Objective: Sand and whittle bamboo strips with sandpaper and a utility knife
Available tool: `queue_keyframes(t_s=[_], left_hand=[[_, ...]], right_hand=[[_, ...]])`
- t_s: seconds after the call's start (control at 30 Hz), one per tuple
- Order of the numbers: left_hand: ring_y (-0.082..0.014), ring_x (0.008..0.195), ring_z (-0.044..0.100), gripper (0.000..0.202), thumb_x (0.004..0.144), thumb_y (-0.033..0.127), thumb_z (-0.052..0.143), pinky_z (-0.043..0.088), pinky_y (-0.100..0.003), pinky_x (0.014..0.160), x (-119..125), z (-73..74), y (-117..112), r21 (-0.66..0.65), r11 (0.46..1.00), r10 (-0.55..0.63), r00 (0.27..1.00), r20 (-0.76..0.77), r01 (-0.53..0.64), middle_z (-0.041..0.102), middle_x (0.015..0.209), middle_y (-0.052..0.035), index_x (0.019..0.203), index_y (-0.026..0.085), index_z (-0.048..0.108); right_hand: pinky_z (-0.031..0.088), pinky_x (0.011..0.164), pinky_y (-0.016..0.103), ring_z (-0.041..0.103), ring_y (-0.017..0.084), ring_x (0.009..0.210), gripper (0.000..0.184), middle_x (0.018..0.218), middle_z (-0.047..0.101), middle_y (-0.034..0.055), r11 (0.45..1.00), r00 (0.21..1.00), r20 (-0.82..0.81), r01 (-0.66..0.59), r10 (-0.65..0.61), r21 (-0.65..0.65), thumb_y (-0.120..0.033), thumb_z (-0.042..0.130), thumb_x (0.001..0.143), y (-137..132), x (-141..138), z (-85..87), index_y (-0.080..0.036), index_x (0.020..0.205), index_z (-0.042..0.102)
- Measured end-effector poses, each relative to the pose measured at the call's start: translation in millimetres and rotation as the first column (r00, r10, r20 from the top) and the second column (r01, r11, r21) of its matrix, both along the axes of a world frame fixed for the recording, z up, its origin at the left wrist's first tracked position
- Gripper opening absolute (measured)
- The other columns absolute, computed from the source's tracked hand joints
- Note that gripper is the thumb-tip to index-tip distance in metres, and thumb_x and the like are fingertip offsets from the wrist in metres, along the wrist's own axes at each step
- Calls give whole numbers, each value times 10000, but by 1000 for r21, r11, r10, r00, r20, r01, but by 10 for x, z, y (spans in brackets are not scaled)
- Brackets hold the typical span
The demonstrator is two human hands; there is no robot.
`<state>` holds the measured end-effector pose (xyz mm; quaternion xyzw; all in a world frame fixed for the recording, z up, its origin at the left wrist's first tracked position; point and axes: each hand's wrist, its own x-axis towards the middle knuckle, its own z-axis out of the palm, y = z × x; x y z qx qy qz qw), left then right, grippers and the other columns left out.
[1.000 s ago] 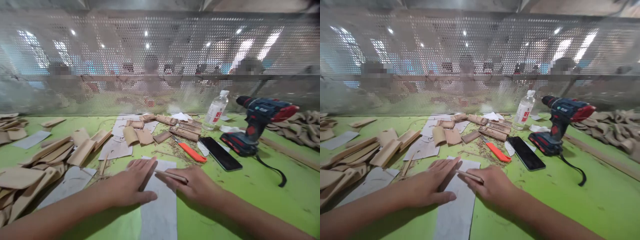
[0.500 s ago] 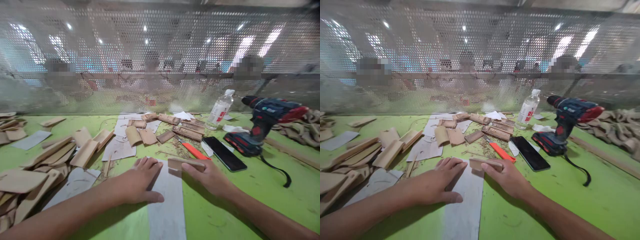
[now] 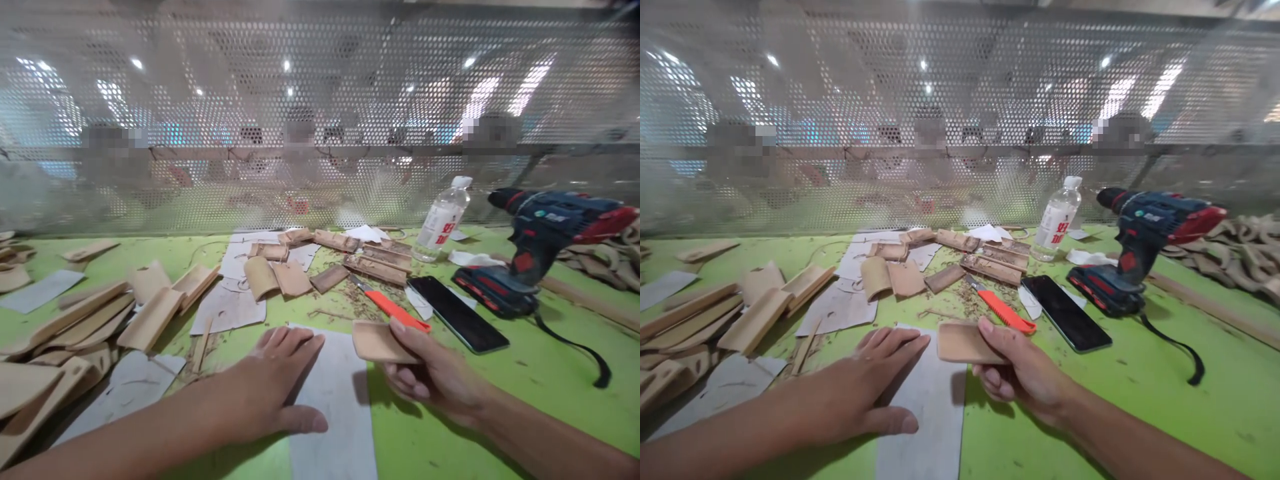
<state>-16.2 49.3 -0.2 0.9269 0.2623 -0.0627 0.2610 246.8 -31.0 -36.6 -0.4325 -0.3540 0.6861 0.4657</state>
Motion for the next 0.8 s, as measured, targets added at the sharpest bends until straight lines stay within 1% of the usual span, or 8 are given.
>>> queue_keyframes(t_s=[0.13, 0.23, 0.33, 0.4, 0.43, 0.57, 0.7, 0.8], left_hand=[[-419, 1417, 359, 951, 891, 729, 619, 262, -634, 1184, 1, 16, -1, -4, 1000, 0, 1000, 6, 0, 424, 1535, -172, 1628, 230, 282], [-418, 1406, 367, 945, 878, 734, 631, 289, -626, 1174, -3, -2, 6, -7, 1000, 12, 999, 30, -12, 436, 1520, -152, 1621, 255, 298], [-426, 1429, 326, 990, 872, 740, 630, 284, -620, 1177, -2, -28, 15, -13, 999, 34, 999, -7, -34, 384, 1560, -162, 1632, 226, 257], [-425, 1449, 299, 1045, 871, 741, 630, 276, -610, 1184, 9, -32, 19, -14, 999, 37, 999, -37, -37, 343, 1588, -181, 1646, 194, 191], [-419, 1450, 300, 1062, 870, 741, 633, 273, -605, 1186, 16, -30, 19, -11, 999, 33, 999, -44, -33, 339, 1591, -187, 1649, 188, 169], [-404, 1441, 322, 1058, 877, 741, 628, 261, -607, 1185, 36, -18, 13, 17, 1000, 11, 999, -53, -10, 380, 1565, -197, 1644, 182, 161], [-395, 1426, 342, 1033, 885, 738, 616, 275, -588, 1182, 26, -37, 13, 30, 1000, 7, 999, -31, -6, 391, 1552, -183, 1640, 189, 174], [-397, 1417, 346, 1026, 878, 731, 630, 276, -590, 1176, 22, -43, 15, 34, 999, 9, 1000, -17, -9, 419, 1519, -172, 1636, 203, 184]], right_hand=[[200, 391, 199, 245, 43, 351, 643, 400, 379, -76, 1000, 1000, 24, -13, 13, -2, -745, 621, 863, -9, 6, -9, -155, 605, 623], [247, 387, 208, 268, 57, 341, 636, 411, 430, -63, 993, 972, 234, -44, 18, 105, -744, 535, 921, -5, 37, 12, -172, 665, 645], [487, 591, 254, 635, 155, 628, 463, 746, 735, 51, 940, 784, 611, -114, -114, 322, -622, 598, 956, 7, 50, 63, -193, 873, 750], [525, 826, 312, 698, 231, 982, 362, 1103, 778, 79, 889, 623, 759, -217, -192, 403, -536, 602, 986, 10, 27, 97, -233, 1093, 771], [516, 866, 322, 692, 237, 1039, 351, 1170, 768, 68, 867, 571, 798, -280, -194, 412, -507, 573, 1010, 8, 7, 110, -252, 1163, 759], [483, 704, 264, 684, 163, 789, 325, 948, 777, -3, 765, 499, 860, -512, -106, 391, -462, 513, 1053, -15, -56, 136, -301, 1230, 733], [459, 692, 257, 664, 159, 794, 348, 909, 753, -8, 776, 419, 892, -502, -169, 382, -477, 471, 1069, -43, -63, 168, -299, 1234, 721], [460, 697, 259, 662, 156, 782, 350, 896, 745, -6, 736, 439, 891, -564, -115, 373, -464, 453, 1077, -60, -79, 192, -271, 1184, 724]])
